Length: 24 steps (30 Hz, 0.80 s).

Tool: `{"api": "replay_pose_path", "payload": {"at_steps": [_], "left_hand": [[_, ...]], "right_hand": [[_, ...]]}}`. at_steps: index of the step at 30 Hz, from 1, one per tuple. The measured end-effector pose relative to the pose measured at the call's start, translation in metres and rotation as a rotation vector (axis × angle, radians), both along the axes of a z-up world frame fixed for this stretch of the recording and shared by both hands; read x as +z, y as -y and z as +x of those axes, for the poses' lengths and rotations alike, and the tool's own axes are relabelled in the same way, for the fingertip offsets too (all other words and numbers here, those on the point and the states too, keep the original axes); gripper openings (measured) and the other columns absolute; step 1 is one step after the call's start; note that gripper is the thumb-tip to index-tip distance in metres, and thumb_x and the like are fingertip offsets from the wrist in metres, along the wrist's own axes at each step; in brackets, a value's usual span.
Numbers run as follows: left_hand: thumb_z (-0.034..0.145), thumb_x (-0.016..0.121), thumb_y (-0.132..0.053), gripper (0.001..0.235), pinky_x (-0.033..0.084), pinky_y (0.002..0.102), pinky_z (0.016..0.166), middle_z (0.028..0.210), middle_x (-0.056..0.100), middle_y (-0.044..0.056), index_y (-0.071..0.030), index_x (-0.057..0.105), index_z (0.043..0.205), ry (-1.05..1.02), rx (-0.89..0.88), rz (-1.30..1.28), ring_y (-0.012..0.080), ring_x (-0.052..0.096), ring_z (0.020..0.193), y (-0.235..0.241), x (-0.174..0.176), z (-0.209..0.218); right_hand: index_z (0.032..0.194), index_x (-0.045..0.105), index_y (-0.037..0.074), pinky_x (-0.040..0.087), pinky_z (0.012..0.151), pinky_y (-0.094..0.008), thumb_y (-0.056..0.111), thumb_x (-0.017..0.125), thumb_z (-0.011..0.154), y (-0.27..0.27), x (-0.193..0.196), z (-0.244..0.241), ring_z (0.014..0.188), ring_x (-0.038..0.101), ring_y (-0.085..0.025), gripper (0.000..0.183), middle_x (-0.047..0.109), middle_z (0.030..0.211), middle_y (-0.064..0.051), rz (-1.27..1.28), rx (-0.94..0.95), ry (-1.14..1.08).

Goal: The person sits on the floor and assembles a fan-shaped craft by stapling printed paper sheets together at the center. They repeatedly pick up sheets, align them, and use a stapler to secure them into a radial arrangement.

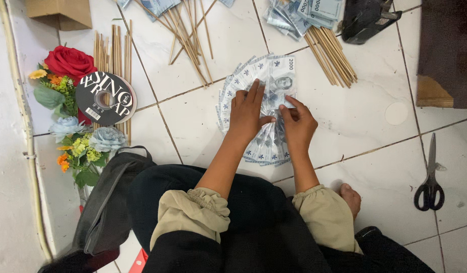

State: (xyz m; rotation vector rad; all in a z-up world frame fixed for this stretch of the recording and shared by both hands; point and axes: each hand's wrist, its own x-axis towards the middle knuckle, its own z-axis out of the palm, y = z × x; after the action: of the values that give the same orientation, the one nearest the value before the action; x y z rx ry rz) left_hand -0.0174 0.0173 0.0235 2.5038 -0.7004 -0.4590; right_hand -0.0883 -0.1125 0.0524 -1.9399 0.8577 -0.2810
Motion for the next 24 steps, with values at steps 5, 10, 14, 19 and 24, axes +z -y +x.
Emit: {"api": "replay_pose_path", "payload": {"at_steps": [5,10,14,19,24], "left_hand": [[0.089,0.074,-0.047,0.082,0.039,0.054,0.103,0.161,0.039,0.014,-0.023,0.039,0.159,0.087,-0.018,0.063,0.0386,0.047,0.123,0.004,-0.018,0.0],[0.093,0.069,-0.045,0.06,0.041,0.053,0.1,0.159,0.042,0.013,-0.029,0.054,0.149,0.126,-0.011,0.087,0.0377,0.049,0.12,0.008,-0.021,0.001],[0.096,0.067,-0.043,0.053,0.041,0.052,0.099,0.156,0.044,0.014,-0.028,0.058,0.146,0.155,0.01,0.082,0.0373,0.05,0.118,0.01,-0.019,-0.001],[0.095,0.068,-0.042,0.052,0.041,0.051,0.099,0.156,0.043,0.014,-0.027,0.059,0.145,0.165,0.019,0.11,0.0371,0.049,0.119,0.014,-0.02,-0.001],[0.093,0.072,-0.04,0.053,0.041,0.05,0.097,0.153,0.044,0.014,-0.026,0.06,0.143,0.217,0.021,0.103,0.0361,0.05,0.118,0.015,-0.022,-0.001]], "right_hand": [[0.124,0.075,0.009,0.06,0.078,-0.039,0.006,0.076,0.095,0.004,0.0,0.002,0.091,0.074,-0.028,0.028,0.069,0.094,-0.016,0.003,0.056,-0.029],[0.126,0.074,0.009,0.061,0.08,-0.039,0.006,0.077,0.096,0.008,-0.006,-0.001,0.094,0.073,-0.029,0.03,0.068,0.096,-0.017,-0.008,0.09,-0.04],[0.128,0.071,0.006,0.061,0.079,-0.041,0.007,0.077,0.097,0.008,-0.003,-0.001,0.094,0.073,-0.031,0.032,0.067,0.097,-0.019,-0.04,0.124,-0.046],[0.13,0.071,0.006,0.062,0.079,-0.04,0.009,0.079,0.096,0.013,-0.002,-0.001,0.096,0.072,-0.031,0.035,0.065,0.101,-0.018,-0.102,0.159,-0.088],[0.125,0.074,0.01,0.049,0.096,-0.043,0.023,0.082,0.096,0.018,0.007,0.004,0.11,0.056,-0.031,0.032,0.052,0.115,-0.012,-0.391,0.28,-0.133]]}}
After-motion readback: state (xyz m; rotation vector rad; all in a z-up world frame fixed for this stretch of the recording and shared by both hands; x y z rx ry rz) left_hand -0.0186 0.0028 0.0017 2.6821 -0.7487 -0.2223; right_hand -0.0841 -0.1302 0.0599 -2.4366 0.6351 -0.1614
